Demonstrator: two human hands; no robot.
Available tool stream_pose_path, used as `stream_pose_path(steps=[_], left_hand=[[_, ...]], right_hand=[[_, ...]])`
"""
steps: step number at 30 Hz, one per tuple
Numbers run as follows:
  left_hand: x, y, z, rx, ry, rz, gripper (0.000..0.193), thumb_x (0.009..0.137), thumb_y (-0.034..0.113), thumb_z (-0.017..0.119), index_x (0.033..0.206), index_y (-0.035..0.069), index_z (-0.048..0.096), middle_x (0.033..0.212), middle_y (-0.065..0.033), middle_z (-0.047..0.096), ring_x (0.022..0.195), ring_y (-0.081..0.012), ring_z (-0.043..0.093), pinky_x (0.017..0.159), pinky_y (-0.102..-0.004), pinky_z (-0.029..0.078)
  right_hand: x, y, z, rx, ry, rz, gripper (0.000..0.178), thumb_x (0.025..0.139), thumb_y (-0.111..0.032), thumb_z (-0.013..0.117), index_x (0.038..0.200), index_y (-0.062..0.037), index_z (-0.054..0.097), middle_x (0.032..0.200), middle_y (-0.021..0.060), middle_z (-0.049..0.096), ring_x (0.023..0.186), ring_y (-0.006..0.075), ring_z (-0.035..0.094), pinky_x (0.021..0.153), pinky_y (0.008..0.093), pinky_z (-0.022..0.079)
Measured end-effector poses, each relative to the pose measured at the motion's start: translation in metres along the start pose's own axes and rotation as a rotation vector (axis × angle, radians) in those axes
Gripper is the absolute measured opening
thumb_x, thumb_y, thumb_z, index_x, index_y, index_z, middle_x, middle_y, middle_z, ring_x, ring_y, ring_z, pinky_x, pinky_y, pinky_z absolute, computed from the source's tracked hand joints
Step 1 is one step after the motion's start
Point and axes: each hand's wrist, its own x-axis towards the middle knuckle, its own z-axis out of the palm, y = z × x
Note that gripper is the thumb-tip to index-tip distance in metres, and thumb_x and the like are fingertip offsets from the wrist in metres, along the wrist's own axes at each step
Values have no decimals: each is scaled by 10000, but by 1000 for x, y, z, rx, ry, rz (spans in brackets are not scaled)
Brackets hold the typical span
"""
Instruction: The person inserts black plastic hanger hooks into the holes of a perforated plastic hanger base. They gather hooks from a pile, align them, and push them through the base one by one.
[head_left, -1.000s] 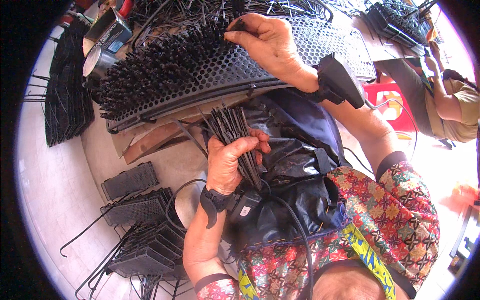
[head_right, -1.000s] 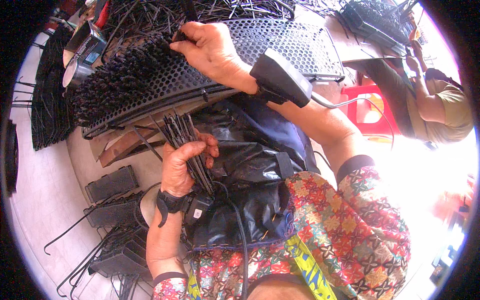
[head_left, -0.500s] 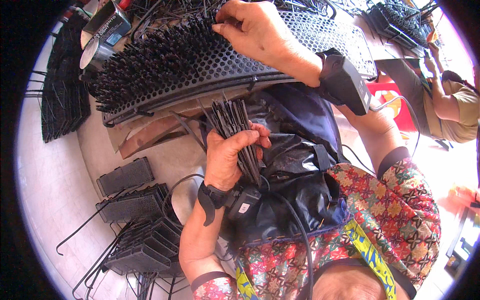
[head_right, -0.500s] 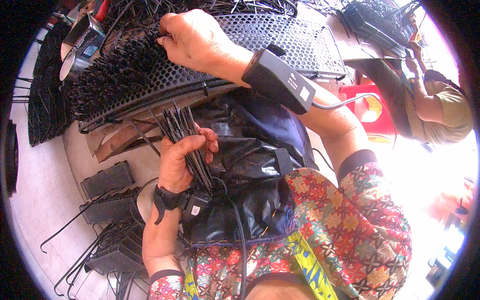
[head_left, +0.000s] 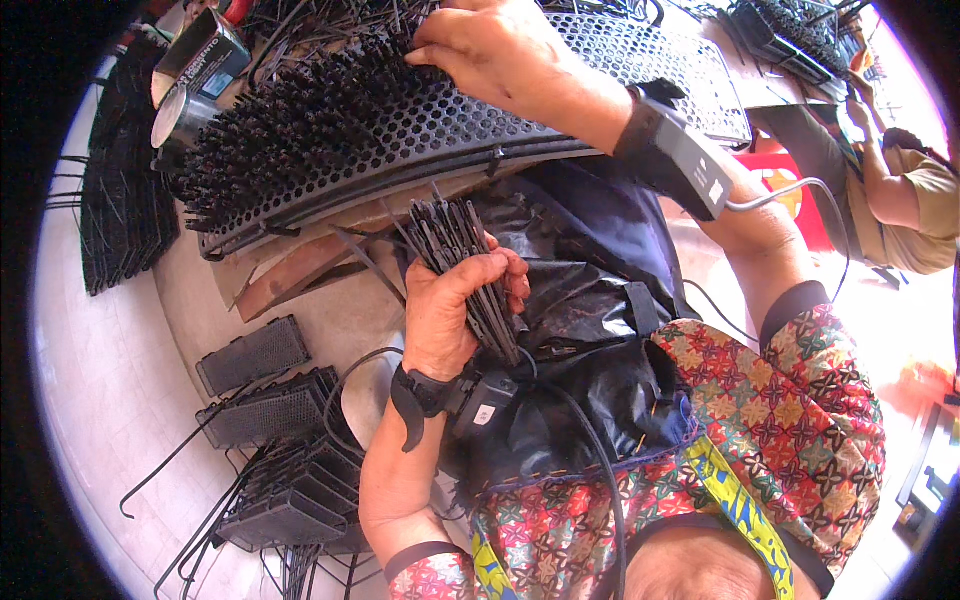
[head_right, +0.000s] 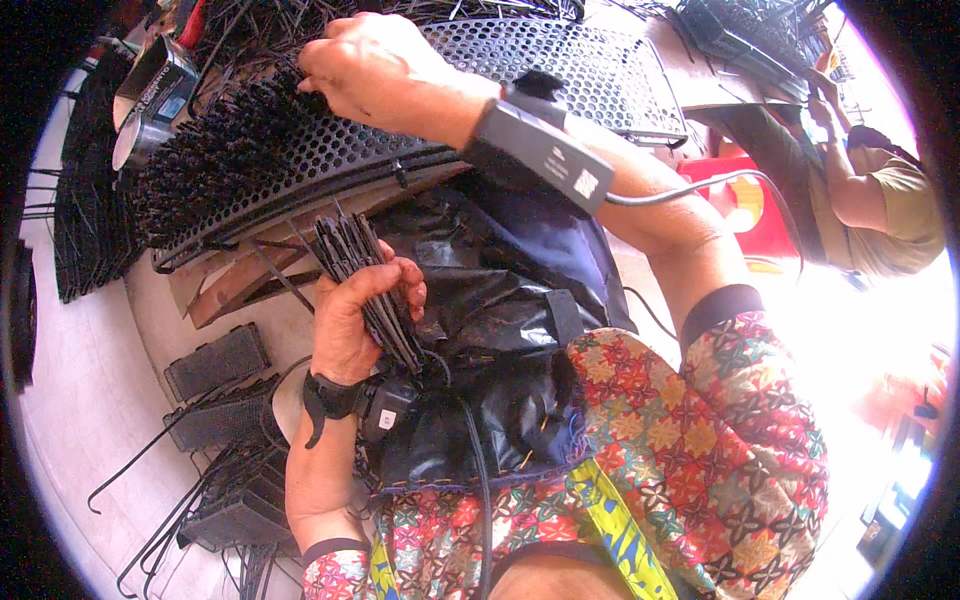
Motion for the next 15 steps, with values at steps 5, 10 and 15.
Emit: stream_pose_path(steps=[5,10,15], left_hand=[[1,0,1,7,31,24,191,752,39,634,916,0,545,738,-129,631,591,-209,614,491,-311,492],[4,0,2,-72,16,30,180,758,30,619,921,-3,553,734,-126,618,585,-206,600,484,-305,482],[4,-1,2,-50,84,77,185,770,19,609,948,-15,573,804,-91,618,653,-191,608,505,-308,495]], right_hand=[[-16,-2,-3,-27,73,10,81,763,-132,610,805,-99,671,683,115,601,660,329,609,592,428,500],[-13,-1,8,135,158,197,129,771,-108,588,860,-88,680,710,140,643,672,321,639,628,394,526],[-16,0,1,138,38,297,159,768,-112,589,888,-69,685,731,156,645,696,319,646,662,375,531]])
